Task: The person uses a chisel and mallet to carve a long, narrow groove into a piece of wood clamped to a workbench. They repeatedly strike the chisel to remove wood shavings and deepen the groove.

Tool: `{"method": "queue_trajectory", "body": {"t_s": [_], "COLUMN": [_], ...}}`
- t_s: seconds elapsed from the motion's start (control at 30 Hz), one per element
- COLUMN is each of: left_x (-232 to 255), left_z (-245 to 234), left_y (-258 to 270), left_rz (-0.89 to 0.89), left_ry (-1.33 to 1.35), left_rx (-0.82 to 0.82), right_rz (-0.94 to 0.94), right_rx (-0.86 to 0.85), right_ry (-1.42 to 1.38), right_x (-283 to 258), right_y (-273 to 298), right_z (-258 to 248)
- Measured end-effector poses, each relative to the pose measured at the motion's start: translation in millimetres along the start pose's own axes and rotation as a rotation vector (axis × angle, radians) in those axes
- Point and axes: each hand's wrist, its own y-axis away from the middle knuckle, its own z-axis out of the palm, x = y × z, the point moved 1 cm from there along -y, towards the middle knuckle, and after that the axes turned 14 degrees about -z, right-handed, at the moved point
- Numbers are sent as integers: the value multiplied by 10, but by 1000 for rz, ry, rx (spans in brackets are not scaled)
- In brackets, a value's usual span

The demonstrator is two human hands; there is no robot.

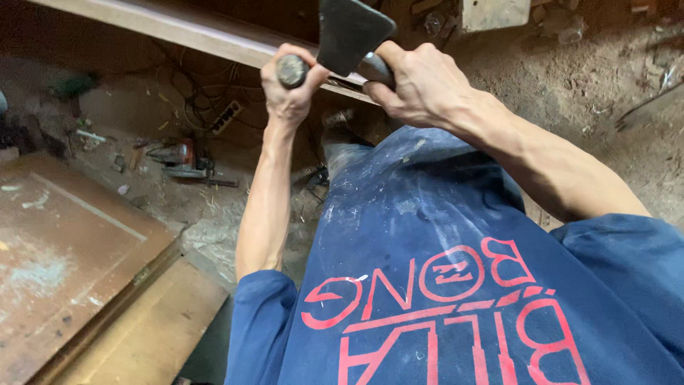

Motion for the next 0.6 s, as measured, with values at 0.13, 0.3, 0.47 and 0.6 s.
{"method": "queue_trajectory", "body": {"t_s": [0.13, 0.3, 0.47, 0.6], "left_x": [-102, -112, -131, -180], "left_z": [118, 165, 193, 238], "left_y": [-55, -25, -81, -79], "left_rz": [19, 79, 108, 112], "left_ry": [-5, -87, -79, -122], "left_rx": [-4, 9, 1, 24], "right_rz": [-14, -29, -82, -138], "right_rx": [-1, 10, 12, 32], "right_ry": [24, 44, 90, 101], "right_x": [92, 143, 180, 157], "right_y": [21, 125, 110, 137], "right_z": [-3, 28, 23, -4]}}
